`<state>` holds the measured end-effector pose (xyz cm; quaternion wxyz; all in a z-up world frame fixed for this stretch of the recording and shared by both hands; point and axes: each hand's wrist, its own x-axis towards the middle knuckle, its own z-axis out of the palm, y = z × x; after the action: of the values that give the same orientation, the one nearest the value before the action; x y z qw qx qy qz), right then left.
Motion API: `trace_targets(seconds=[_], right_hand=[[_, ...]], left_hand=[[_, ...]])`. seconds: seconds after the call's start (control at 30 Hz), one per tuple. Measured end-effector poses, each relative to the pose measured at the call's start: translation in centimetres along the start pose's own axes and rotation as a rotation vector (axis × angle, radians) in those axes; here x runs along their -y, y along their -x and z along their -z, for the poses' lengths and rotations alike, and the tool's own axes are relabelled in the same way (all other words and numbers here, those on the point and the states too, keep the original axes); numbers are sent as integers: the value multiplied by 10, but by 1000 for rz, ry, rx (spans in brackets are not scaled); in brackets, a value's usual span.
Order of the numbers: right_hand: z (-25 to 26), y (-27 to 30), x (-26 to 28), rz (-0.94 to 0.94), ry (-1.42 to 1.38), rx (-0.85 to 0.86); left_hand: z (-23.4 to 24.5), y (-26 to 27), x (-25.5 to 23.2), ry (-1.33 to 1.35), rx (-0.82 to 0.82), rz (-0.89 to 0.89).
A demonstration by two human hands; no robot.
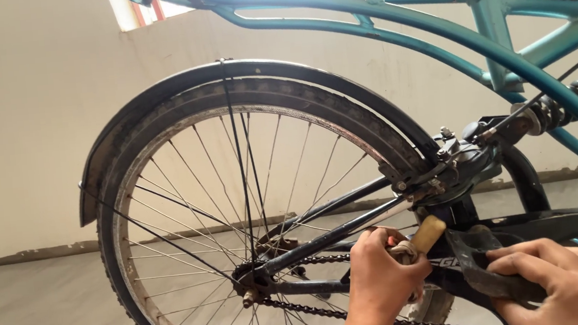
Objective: Lubricating the hub and chain of a bicycle wheel using a small bottle of lubricant and a cloth.
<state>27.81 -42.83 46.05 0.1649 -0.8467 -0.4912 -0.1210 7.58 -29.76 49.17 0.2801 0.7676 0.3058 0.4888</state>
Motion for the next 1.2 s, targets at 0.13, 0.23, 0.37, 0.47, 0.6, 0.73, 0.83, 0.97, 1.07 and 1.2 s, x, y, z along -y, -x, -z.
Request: trace_targets(seconds=[0.13,0.23,0.37,0.47,0.6,0.73,0.83,0.97,1.07,1.2], right_hand=[[-36,-21,-41,97,-109,9],[-55,-34,-58,93,-182,-30],[-118,-75,-97,407,-246,-151],[-152,-84,-104,405,-142,-189],[-184,-92,-102,439,-26,-285],[-209,-110,-101,246,-44,-176],[-218,-105,-95,4,-170,-95],[-229,-99,-93,117,-290,-306],[-218,-83,-80,180,-146,-339],[-171,-101,-64,523,-5,-276]], left_hand=[[16,3,-2,-51,-10,-24],[28,7,7,-2,49,31],[20,13,64,65,-20,19],[-13,8,161,228,75,-83],[-64,-41,339,863,744,364],[-56,-39,335,822,684,428],[-52,-34,334,846,710,465],[-43,-28,341,833,664,450],[-20,-19,318,745,651,304],[29,22,199,820,557,294]])
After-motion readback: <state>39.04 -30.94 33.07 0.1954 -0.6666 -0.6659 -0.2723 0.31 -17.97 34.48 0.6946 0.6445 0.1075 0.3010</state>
